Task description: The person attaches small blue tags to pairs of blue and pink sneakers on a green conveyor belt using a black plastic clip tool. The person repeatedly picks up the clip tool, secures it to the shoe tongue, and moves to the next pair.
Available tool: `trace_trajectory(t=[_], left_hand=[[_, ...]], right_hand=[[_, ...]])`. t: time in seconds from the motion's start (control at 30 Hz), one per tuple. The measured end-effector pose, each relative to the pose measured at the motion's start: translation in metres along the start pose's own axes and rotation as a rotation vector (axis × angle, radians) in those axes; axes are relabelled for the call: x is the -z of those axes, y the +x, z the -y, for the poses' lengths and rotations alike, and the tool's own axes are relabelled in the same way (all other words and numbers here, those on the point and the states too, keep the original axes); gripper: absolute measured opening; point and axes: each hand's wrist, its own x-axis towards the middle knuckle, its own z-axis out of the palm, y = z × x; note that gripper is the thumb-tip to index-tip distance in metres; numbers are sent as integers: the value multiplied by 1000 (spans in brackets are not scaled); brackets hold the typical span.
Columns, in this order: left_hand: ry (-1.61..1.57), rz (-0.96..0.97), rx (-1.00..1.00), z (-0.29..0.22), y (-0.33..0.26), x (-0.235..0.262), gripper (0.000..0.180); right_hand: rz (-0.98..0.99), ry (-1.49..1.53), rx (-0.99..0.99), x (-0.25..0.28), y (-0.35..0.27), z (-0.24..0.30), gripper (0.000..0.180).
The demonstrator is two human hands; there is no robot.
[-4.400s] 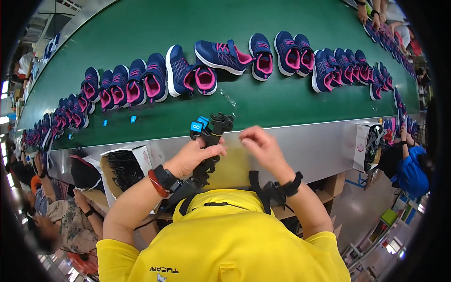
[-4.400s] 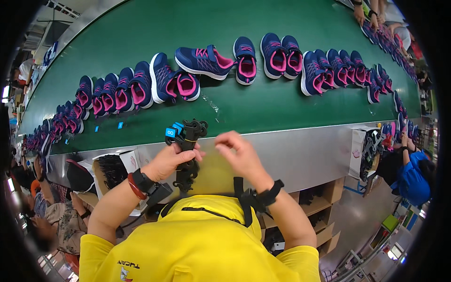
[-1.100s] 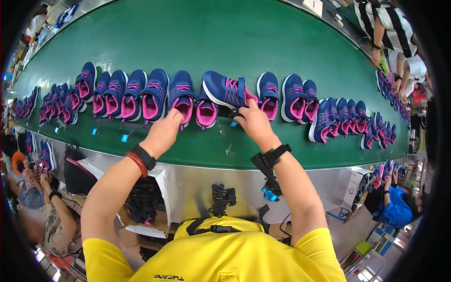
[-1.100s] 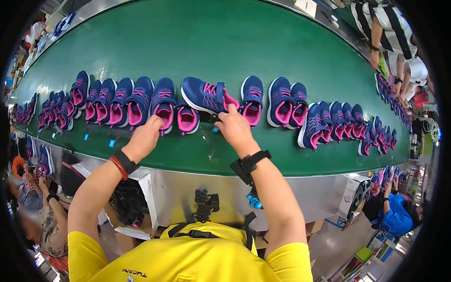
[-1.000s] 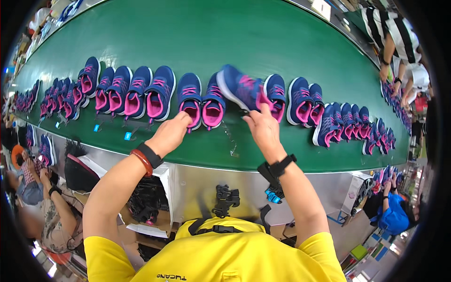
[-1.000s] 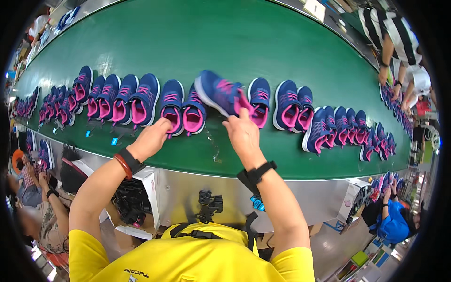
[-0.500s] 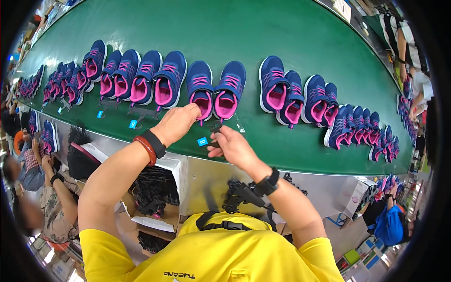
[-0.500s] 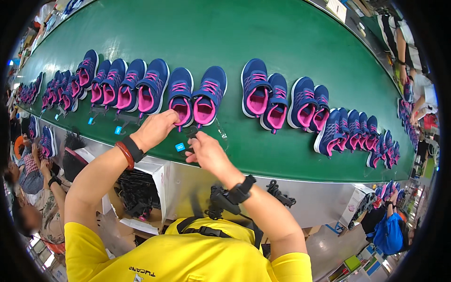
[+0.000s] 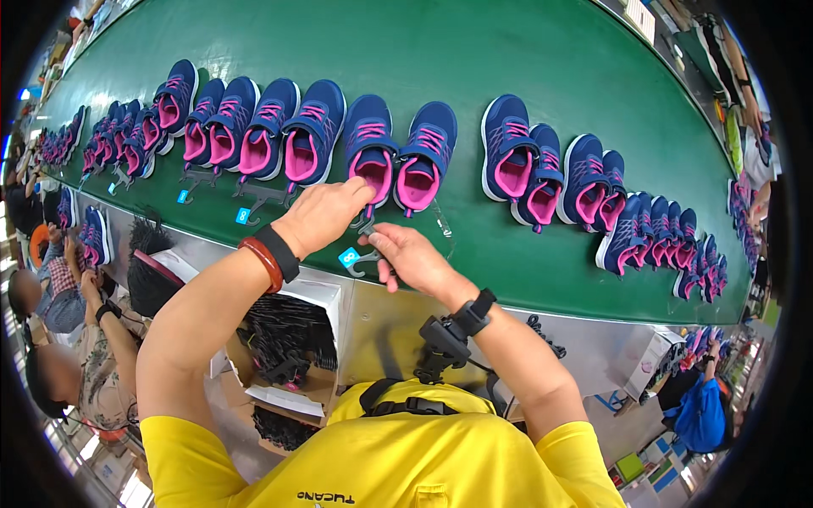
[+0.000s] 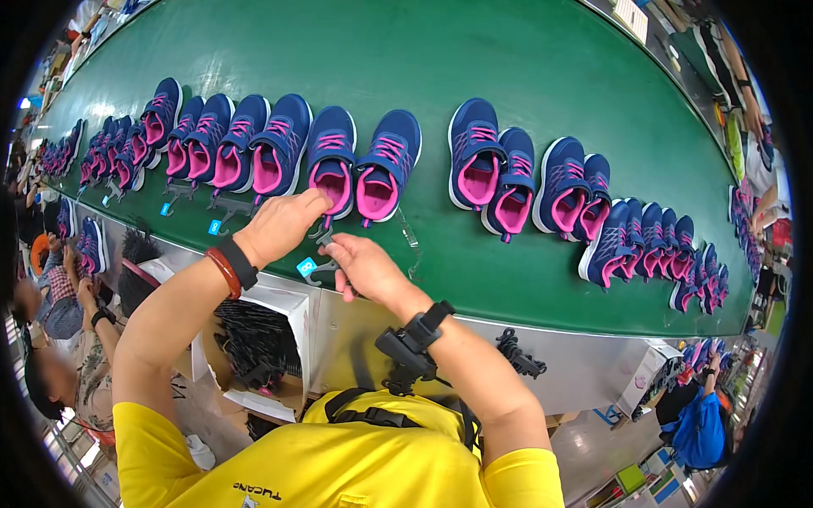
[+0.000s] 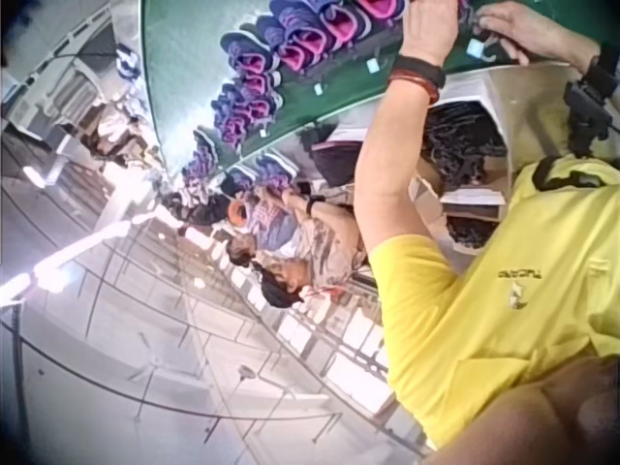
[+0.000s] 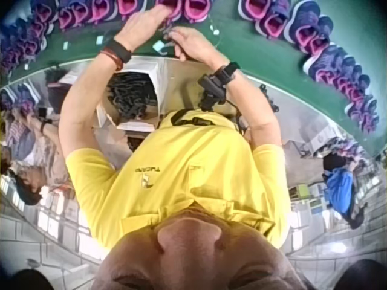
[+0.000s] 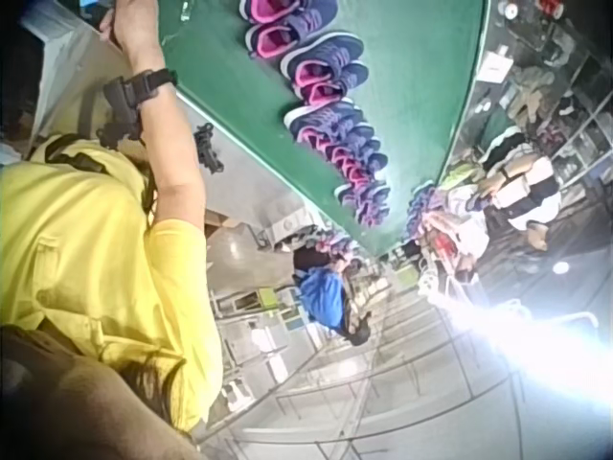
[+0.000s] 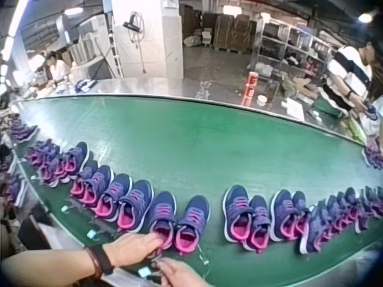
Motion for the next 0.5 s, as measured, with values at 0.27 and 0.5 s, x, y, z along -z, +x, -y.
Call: trace_trajectory(t=[0.27, 0.5], left_hand=[[111, 185, -73, -10, -5, 10, 61], [-200, 171, 191, -14, -18, 6, 42]], right_hand=[[-542, -690, 535, 35, -12, 10, 19], [-433, -1269, 642, 74, -2, -9, 21]])
